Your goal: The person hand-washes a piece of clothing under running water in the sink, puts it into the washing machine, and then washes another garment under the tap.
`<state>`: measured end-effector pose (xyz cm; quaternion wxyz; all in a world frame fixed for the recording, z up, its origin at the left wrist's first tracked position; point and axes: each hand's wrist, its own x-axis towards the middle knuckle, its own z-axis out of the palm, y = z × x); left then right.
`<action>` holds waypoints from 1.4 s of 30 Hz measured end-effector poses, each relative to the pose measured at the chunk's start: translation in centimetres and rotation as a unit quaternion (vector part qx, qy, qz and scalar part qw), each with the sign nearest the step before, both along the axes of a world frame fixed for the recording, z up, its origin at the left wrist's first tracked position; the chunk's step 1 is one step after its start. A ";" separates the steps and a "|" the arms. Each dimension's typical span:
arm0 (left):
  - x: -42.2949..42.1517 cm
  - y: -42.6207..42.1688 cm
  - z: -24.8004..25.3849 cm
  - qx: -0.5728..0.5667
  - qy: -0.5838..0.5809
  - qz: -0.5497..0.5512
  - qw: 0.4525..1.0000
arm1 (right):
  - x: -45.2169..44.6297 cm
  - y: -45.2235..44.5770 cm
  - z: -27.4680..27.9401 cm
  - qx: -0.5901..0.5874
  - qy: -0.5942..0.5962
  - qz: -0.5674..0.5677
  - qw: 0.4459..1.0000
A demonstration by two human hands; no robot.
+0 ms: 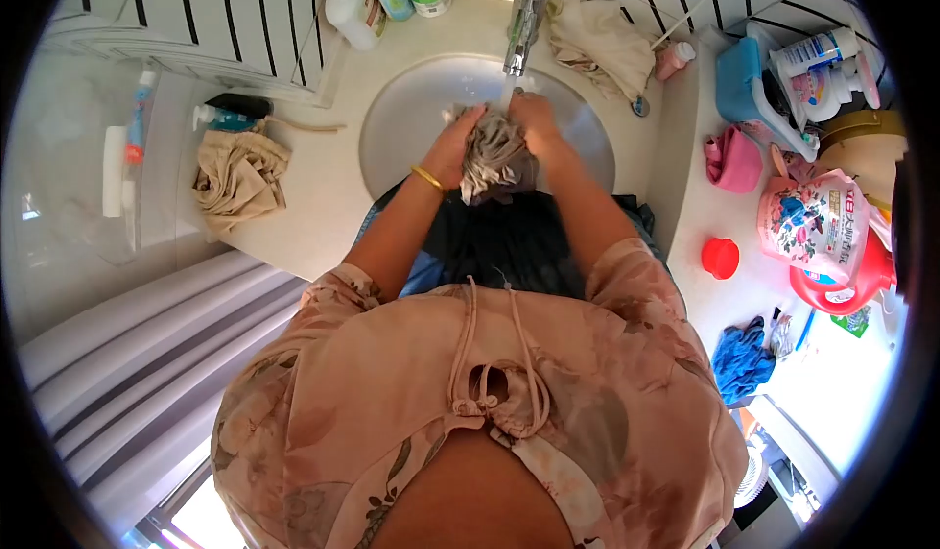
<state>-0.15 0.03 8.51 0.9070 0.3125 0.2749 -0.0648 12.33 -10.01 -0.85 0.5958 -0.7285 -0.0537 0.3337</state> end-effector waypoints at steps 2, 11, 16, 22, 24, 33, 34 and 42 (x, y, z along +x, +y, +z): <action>0.5 3.0 0.0 0.166 0.007 -0.108 0.980 | 0.9 -2.8 1.8 0.028 -0.057 0.079 0.995; 0.8 7.3 5.6 0.659 -0.075 -0.404 0.630 | 3.2 -9.8 10.5 0.075 0.222 -0.042 0.971; 0.9 6.3 2.6 0.840 0.054 -0.124 0.526 | 3.0 -8.4 9.2 0.200 0.369 -0.104 0.902; -3.3 -2.2 -6.7 0.200 0.212 -0.263 0.920 | -1.6 -3.0 8.0 0.234 0.487 -0.198 0.818; -3.5 -3.8 -6.6 -0.062 0.180 -0.172 0.966 | -3.2 -2.1 10.1 0.259 0.497 -0.234 0.794; 2.8 -1.6 -5.9 -0.226 -0.057 0.227 0.946 | -6.9 -3.0 14.1 0.316 0.346 -0.148 0.871; 3.3 -0.9 -6.0 -0.217 -0.069 0.270 0.936 | -6.8 -3.7 12.9 0.291 0.273 -0.105 0.911; 2.7 2.1 -9.9 -0.283 -0.052 0.165 0.943 | -10.8 -0.3 11.0 0.034 -0.246 -0.046 0.968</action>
